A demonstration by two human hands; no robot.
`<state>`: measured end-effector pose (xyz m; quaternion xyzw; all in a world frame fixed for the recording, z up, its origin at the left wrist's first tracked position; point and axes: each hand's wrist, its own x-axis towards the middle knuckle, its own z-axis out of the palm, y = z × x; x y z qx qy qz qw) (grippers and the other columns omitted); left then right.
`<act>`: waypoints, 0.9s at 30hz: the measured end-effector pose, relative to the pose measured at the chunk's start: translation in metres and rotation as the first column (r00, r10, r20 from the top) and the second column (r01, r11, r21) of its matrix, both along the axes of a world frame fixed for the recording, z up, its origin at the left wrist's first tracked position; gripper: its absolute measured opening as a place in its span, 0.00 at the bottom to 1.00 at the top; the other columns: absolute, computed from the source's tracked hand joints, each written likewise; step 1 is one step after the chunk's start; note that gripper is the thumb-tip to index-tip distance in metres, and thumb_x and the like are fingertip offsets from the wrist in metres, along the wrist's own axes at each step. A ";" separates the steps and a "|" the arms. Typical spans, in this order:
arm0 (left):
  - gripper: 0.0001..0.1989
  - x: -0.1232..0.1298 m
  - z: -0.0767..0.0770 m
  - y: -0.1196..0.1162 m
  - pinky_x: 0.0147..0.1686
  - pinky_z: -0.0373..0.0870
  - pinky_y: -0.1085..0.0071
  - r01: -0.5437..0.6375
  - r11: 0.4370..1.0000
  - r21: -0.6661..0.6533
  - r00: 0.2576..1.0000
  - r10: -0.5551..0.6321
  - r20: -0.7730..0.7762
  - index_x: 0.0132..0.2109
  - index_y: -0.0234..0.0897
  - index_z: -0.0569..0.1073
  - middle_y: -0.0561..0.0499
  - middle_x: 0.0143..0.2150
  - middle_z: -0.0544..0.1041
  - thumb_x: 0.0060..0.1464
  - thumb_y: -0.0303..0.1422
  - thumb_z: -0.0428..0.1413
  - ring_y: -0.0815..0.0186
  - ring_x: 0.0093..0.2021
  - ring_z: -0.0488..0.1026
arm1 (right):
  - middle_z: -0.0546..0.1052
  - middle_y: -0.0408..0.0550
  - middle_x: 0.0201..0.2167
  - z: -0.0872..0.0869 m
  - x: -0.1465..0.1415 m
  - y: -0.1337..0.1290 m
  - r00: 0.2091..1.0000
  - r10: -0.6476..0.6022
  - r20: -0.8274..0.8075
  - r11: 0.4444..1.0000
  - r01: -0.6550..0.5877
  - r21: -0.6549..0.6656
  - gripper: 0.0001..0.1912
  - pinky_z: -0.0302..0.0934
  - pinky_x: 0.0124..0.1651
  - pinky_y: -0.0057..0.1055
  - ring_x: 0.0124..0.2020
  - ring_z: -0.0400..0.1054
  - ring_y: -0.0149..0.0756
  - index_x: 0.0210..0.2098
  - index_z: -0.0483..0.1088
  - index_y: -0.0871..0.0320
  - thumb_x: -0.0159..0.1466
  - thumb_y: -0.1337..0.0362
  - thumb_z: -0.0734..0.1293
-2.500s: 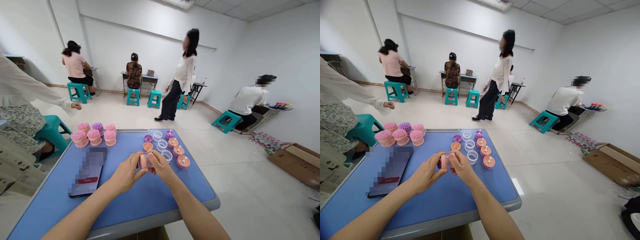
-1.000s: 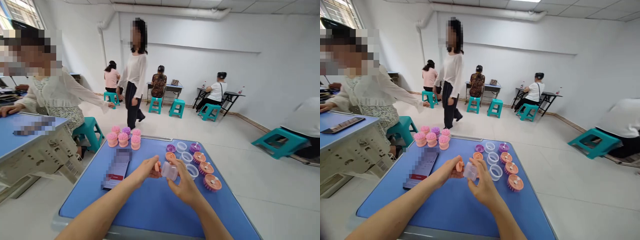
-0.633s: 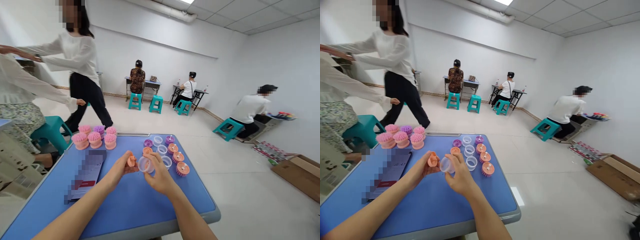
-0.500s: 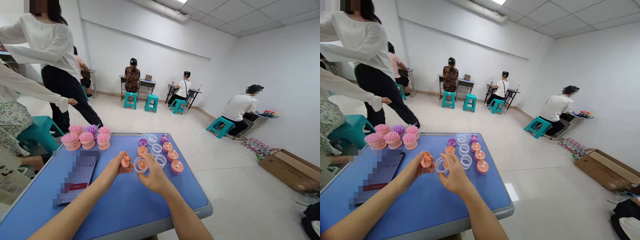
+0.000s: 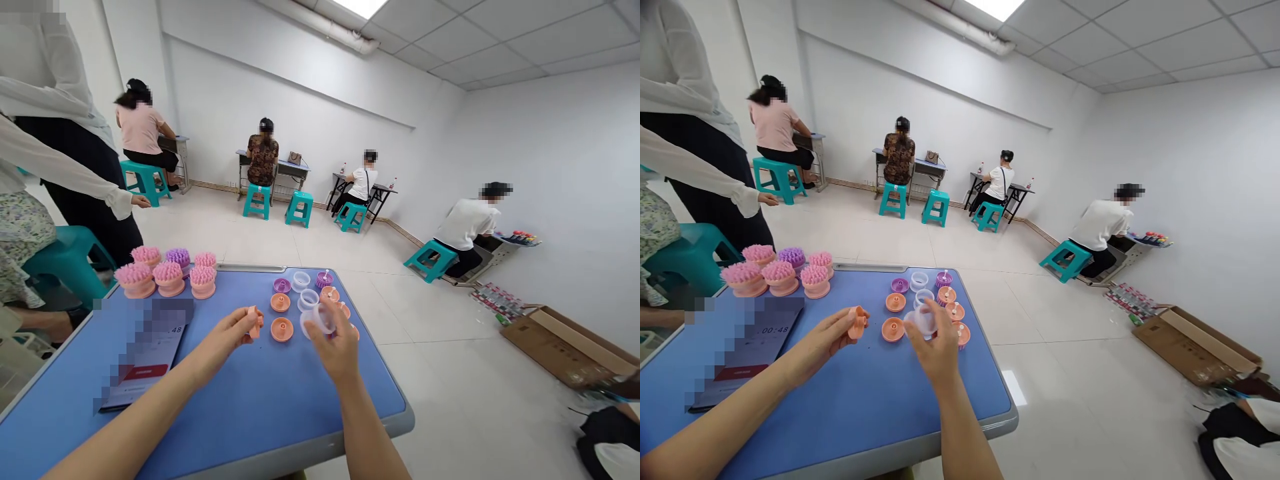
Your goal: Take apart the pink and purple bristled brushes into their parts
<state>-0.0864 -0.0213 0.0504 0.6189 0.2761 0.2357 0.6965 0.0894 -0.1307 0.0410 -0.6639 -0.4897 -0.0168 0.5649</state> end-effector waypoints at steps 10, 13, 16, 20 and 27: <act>0.24 0.005 -0.005 -0.006 0.46 0.64 0.66 0.170 0.985 0.002 0.982 -0.170 -0.087 0.45 0.37 0.65 0.51 0.41 0.70 0.42 0.40 0.60 0.62 0.45 0.68 | 0.74 0.53 0.43 -0.035 0.013 -0.032 0.986 -0.167 0.010 0.972 0.167 -0.167 0.26 0.66 0.42 0.36 0.42 0.70 0.41 0.49 0.65 0.59 0.53 0.55 0.68; 0.24 0.006 -0.011 -0.008 0.43 0.65 0.67 0.237 0.971 0.016 0.969 -0.235 -0.082 0.46 0.36 0.64 0.51 0.40 0.70 0.42 0.38 0.60 0.63 0.43 0.68 | 0.75 0.52 0.42 -0.044 0.014 -0.040 0.979 -0.182 0.088 0.955 0.197 -0.221 0.22 0.67 0.40 0.35 0.42 0.70 0.41 0.45 0.68 0.58 0.53 0.55 0.67; 0.26 0.008 -0.014 -0.011 0.41 0.65 0.69 0.287 0.958 0.021 0.955 -0.284 -0.078 0.48 0.35 0.63 0.50 0.40 0.69 0.41 0.36 0.60 0.63 0.42 0.68 | 0.74 0.52 0.44 -0.049 0.015 -0.042 0.977 -0.172 0.126 0.945 0.200 -0.258 0.22 0.67 0.40 0.35 0.44 0.69 0.42 0.46 0.68 0.58 0.54 0.55 0.67; 0.29 0.011 -0.014 -0.016 0.40 0.65 0.69 0.311 0.950 0.021 0.945 -0.307 -0.114 0.49 0.33 0.62 0.49 0.40 0.69 0.39 0.36 0.60 0.62 0.42 0.67 | 0.73 0.54 0.46 -0.055 0.019 -0.040 0.977 -0.154 0.146 0.941 0.190 -0.280 0.23 0.64 0.48 0.39 0.49 0.66 0.44 0.48 0.67 0.58 0.55 0.56 0.66; 0.23 0.012 -0.019 -0.020 0.39 0.65 0.70 0.344 0.932 0.118 0.930 -0.320 -0.180 0.45 0.33 0.67 0.50 0.39 0.70 0.38 0.35 0.59 0.62 0.40 0.67 | 0.70 0.54 0.49 -0.061 0.020 -0.039 0.979 -0.163 0.123 0.931 0.193 -0.308 0.23 0.61 0.51 0.42 0.53 0.63 0.45 0.49 0.65 0.58 0.55 0.58 0.65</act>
